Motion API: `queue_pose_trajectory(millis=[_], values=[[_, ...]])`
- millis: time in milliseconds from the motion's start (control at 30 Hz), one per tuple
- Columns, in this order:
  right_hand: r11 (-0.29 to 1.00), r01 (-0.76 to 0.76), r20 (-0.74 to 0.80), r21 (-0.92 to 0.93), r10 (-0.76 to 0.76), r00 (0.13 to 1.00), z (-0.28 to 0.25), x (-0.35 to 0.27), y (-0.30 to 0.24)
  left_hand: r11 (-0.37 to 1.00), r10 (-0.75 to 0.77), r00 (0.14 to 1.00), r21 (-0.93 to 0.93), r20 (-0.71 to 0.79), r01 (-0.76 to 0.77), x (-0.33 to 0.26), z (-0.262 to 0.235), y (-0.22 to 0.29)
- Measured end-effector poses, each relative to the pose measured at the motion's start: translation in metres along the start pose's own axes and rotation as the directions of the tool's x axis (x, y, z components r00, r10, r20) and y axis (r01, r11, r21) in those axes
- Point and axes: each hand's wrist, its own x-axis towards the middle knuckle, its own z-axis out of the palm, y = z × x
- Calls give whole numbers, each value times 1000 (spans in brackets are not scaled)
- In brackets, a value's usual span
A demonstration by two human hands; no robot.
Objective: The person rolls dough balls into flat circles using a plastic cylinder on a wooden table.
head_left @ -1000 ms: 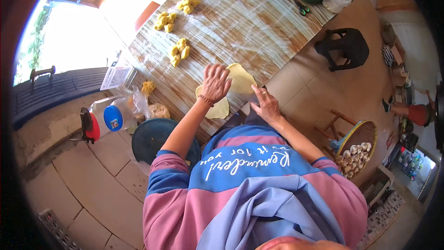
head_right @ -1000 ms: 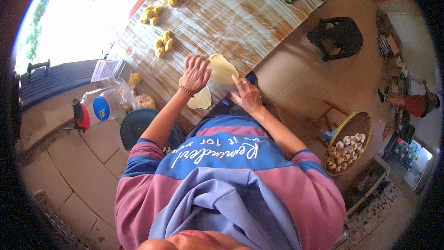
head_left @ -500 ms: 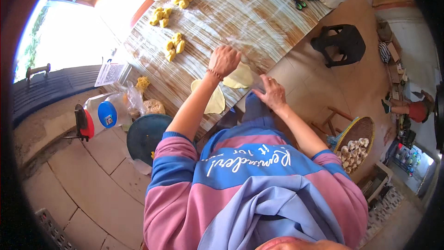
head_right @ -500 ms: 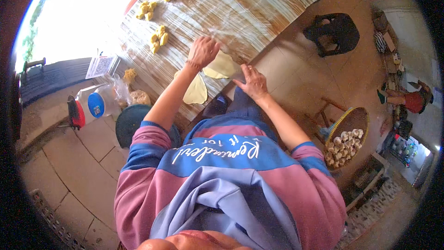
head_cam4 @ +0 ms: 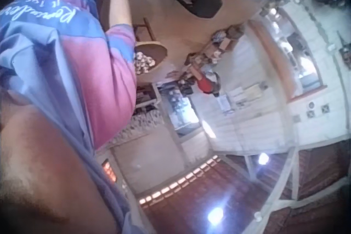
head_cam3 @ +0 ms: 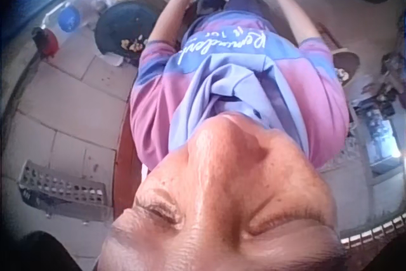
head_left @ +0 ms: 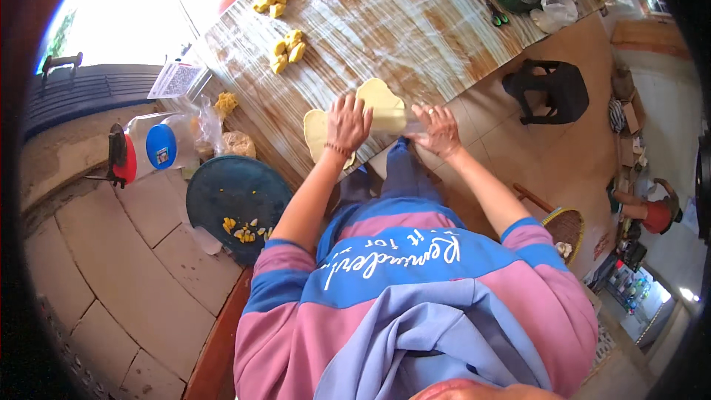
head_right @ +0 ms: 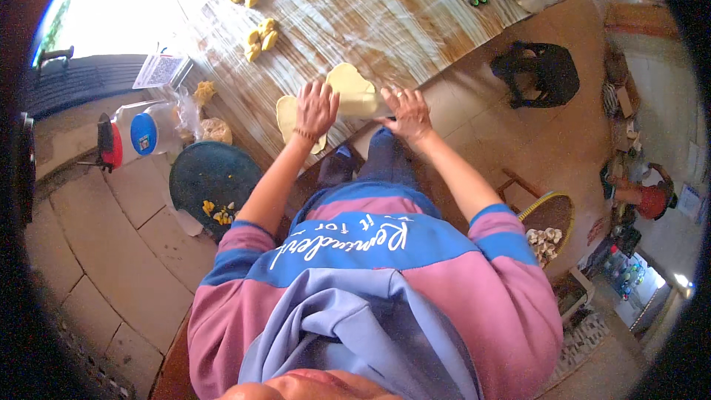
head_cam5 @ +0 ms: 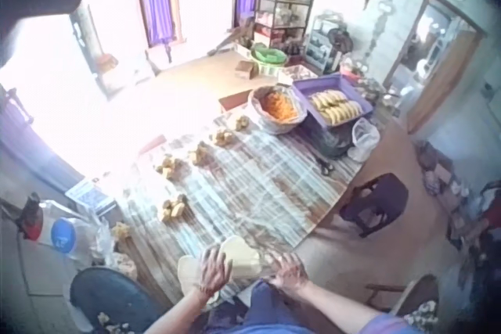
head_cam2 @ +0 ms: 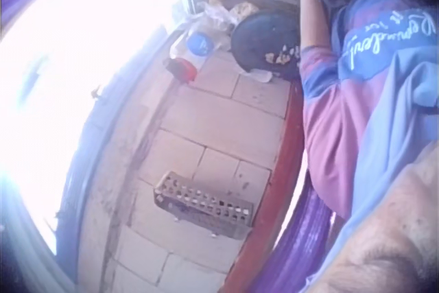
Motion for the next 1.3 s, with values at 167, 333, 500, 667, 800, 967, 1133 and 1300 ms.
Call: queue_pose_trajectory(millis=[167, 333, 500, 667, 800, 967, 1133, 1300], values=[[998, -63, 48, -1, 63, 997, 1, -34, -18, 999, -30, 999, -18, -36, 30, -68, -5, 22], [984, -23, 26, 179, 18, 999, -13, -49, -7, 996, -51, 997, -75, 66, 56, -81, -20, 45], [998, -20, 106, 52, 15, 994, 3, 11, 31, 988, -77, 997, 134, 21, 73, -3, 7, 22], [988, 125, 151, 94, -138, 979, 7, 70, 76, 969, -128, 990, 207, -54, 137, 83, 18, -1], [980, 124, 172, 154, -150, 974, 10, 103, 92, 955, -230, 968, 169, -104, 245, 134, 24, -25], [935, -229, 285, 269, 150, 947, -28, 95, 67, 912, -399, 809, -98, -431, 397, 140, 2, -76], [681, -519, 264, 517, 450, 853, -44, 34, 36, 735, -647, 693, -18, -317, 678, 74, -9, -165], [274, -691, 408, 669, 642, 649, -35, -30, 14, 778, -622, 689, -193, -373, 598, 45, -7, -149]])
